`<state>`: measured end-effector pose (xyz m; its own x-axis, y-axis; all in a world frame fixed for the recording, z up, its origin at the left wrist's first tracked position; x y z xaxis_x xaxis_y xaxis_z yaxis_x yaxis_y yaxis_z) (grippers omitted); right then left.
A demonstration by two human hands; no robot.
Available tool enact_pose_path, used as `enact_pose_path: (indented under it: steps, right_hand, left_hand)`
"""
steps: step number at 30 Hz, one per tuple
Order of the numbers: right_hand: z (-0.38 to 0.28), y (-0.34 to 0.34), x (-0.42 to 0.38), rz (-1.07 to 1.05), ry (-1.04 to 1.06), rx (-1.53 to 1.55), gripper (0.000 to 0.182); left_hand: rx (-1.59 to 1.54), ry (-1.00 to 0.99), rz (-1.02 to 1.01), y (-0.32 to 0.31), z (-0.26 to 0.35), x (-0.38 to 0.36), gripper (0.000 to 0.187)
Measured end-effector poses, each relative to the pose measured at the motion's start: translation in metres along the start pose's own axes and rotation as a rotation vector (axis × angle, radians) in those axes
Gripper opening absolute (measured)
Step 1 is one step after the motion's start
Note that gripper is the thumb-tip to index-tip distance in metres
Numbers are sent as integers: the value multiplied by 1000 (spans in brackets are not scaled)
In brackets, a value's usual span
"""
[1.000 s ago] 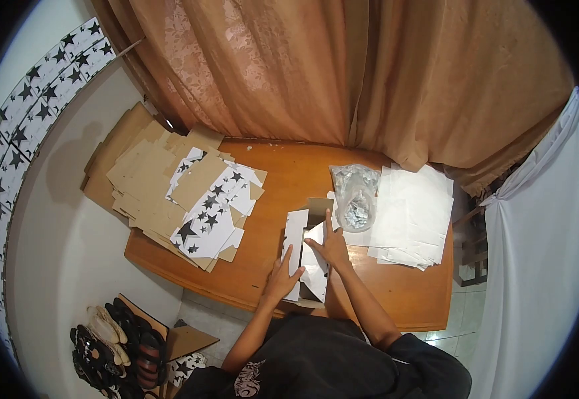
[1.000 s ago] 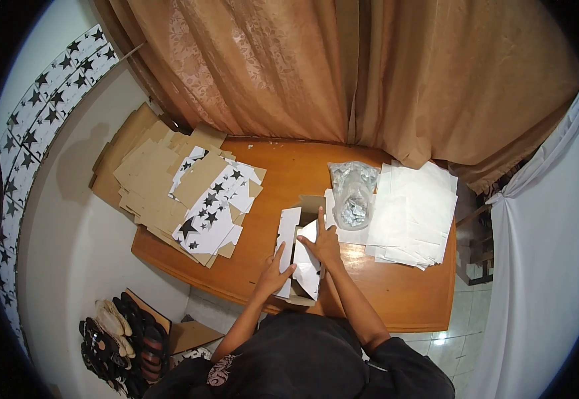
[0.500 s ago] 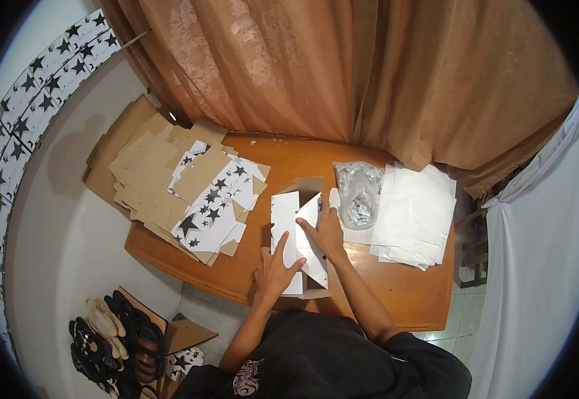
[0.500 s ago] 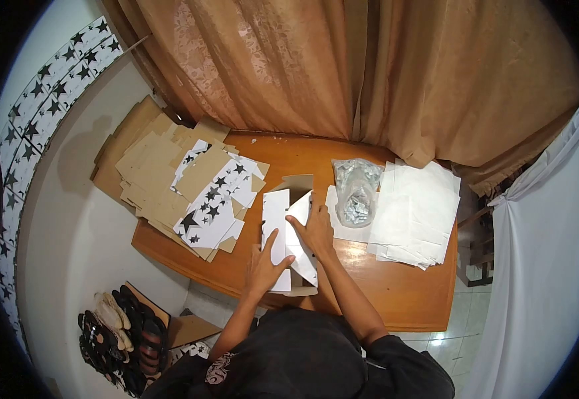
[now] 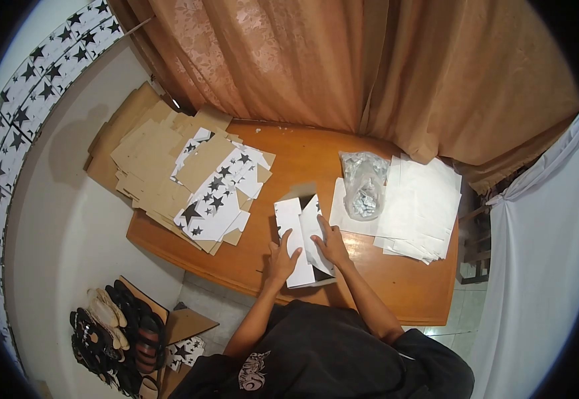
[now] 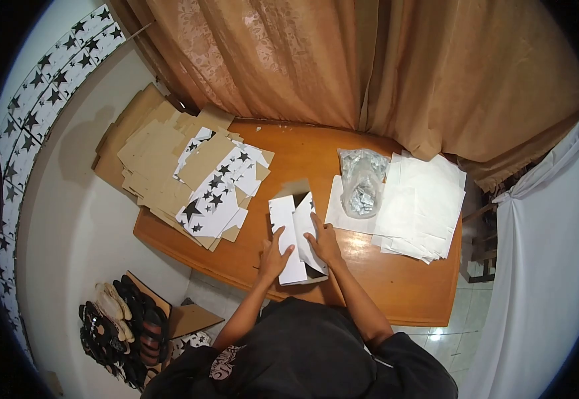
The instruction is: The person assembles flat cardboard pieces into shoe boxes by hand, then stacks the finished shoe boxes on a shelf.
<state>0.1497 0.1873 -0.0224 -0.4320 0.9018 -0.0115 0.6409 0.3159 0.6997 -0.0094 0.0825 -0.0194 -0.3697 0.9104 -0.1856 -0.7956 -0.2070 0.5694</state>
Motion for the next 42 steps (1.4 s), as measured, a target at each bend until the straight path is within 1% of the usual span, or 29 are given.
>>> enact_pose_path:
  steps: [2,6,8,9,10,11,12,13,14,16,17,18,20,21,22,24,25,26,27,28,30,33,37,38,39,40,42]
  right_hand:
    - [7,-1,0,-89,-38,89,67]
    - [6,12,-3,-148,-26,126,63]
    - [0,31,-10,24,55,-35,56]
    - [-11,37,-14,-73,63,66,57]
    - [-21,47,-19,-77,63,68,57]
    - [-40,40,-28,-259,183,-10,59]
    - [-59,34,-42,-438,303,-89,62]
    - [-80,39,-53,-505,361,-97,64]
    - [-89,45,-58,-503,354,-95,64]
    - [-100,33,-73,-654,425,-296,64]
    - [-106,36,-74,-591,464,-311,48]
    - [-101,30,-72,-588,466,-311,48]
    - [-84,18,-62,-579,352,-88,27]
    - [-95,27,-60,-442,434,-111,14]
    - [-95,26,-59,-444,434,-111,14]
    - [-86,26,-52,-373,399,-201,14]
    - [-81,21,-51,-372,396,-203,14]
    - [-71,18,-47,-342,358,-294,14]
    - [-65,17,-45,-311,321,-385,14]
    - [-64,15,-46,-311,322,-386,14]
    - [-60,24,-45,-185,280,-452,13]
    - [-51,19,-45,-145,241,-462,12]
    - [-46,15,-45,-111,258,-444,11]
    - [-46,16,-45,-90,278,-446,13]
    - [-47,17,-45,-68,298,-449,20]
    - [-45,15,-45,-70,298,-449,20]
    - [-45,22,-43,-6,263,-221,37]
  left_hand:
    - [20,-24,32,1,9,3,67]
    - [-11,-95,64,-5,3,12,70]
    - [97,-166,145,1,8,11,69]
    - [97,-161,150,4,7,12,69]
    - [15,-109,91,3,5,14,69]
    - [-68,-58,30,-1,2,14,69]
    - [-68,-57,26,1,6,14,69]
    - [-54,-23,18,2,7,15,69]
    - [-39,10,8,1,7,14,69]
    - [-19,12,-3,1,8,16,69]
    - [-2,15,-7,2,8,17,69]
    - [-2,13,-5,2,8,17,69]
    - [-17,-40,17,2,9,19,68]
    - [-18,-40,19,0,6,22,68]
    - [14,-59,38,-2,6,23,70]
    - [45,-77,52,-6,11,20,72]
    - [75,-34,64,-4,18,19,74]
    - [104,10,76,-2,21,18,76]
    - [102,10,75,-3,23,19,76]
    - [110,30,60,-5,22,20,77]
    - [116,52,44,-7,21,21,78]
    - [100,51,51,-6,21,22,78]
    - [90,61,50,-5,16,22,77]
    - [77,51,45,-6,15,22,78]
    - [78,52,44,-6,14,21,78]
    - [74,52,44,-6,15,21,77]
    - [71,49,43,-7,14,22,77]
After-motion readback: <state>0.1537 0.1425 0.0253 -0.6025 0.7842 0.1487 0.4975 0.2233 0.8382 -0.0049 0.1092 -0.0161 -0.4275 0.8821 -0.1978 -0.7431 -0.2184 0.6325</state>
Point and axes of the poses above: each hand's wrist, its own x-axis towards the middle knuckle, its own y-axis out of the back of the hand, z = x × y, the point moved 10 cm from there along x, towards the middle knuckle, and after that the axes turned 8 degrees about -x, right-handed, at the moved point
